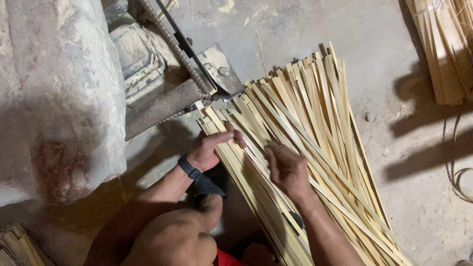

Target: The person sits on the floor and feeds thin wooden strips into a cutting machine, trimming the ends to a uniform length. The person repeatedly aligns the strips and pushes them through the blade, then gathers the cut pieces into a pile.

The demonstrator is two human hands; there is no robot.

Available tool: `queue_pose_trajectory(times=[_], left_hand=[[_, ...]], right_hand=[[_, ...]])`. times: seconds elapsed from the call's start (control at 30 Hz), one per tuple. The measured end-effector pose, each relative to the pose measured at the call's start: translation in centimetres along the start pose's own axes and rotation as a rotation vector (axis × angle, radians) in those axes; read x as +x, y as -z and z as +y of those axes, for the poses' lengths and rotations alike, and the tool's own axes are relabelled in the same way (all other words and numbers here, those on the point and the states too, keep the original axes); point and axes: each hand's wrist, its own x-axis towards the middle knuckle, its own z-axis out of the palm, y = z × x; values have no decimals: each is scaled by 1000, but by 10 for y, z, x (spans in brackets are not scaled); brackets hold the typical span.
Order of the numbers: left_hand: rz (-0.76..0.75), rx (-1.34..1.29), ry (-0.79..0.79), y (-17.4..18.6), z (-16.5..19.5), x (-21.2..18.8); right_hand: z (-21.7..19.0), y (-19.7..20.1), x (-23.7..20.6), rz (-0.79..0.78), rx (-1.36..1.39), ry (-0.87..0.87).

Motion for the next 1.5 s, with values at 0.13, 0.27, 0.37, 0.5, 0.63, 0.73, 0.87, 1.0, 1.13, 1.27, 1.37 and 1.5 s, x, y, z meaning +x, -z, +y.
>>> queue_pose_trajectory(times=[0.13, 0.27, 0.37, 0.5, 0.63, 0.73, 0.87, 1.0, 1.13, 1.27, 1.37, 1.5], left_hand=[[-238, -303, 6, -6, 2, -8], [69, -33, 36, -17, 12, -11], [303, 28, 124, -9, 10, -7], [512, 139, 228, 30, -18, 1], [517, 39, 200, 72, -51, 7], [458, -46, 126, 78, -57, 11], [526, 236, 211, 54, -41, 16], [398, 41, 206, 15, -18, 18], [281, 1, 79, 5, -11, 15], [463, 158, 142, 35, -26, 11], [552, 356, 150, 65, -44, 11], [403, -23, 9, 82, -56, 12]], right_hand=[[-7, 5, 7, 75, -157, 162], [-11, -21, 25, 43, -273, 165], [-9, -40, 47, 59, -388, 115], [-9, -58, 70, 29, -328, 162], [-15, -68, 88, 36, -307, 173], [-19, -62, 90, 20, -302, 149], [-14, -32, 57, -21, -404, 58], [8, -18, 13, 186, -580, 373], [26, -38, 19, -3, -319, 148], [14, -53, 48, 78, -303, 152], [-2, -64, 76, -80, -288, 42], [-11, -73, 94, 35, -273, 148]])
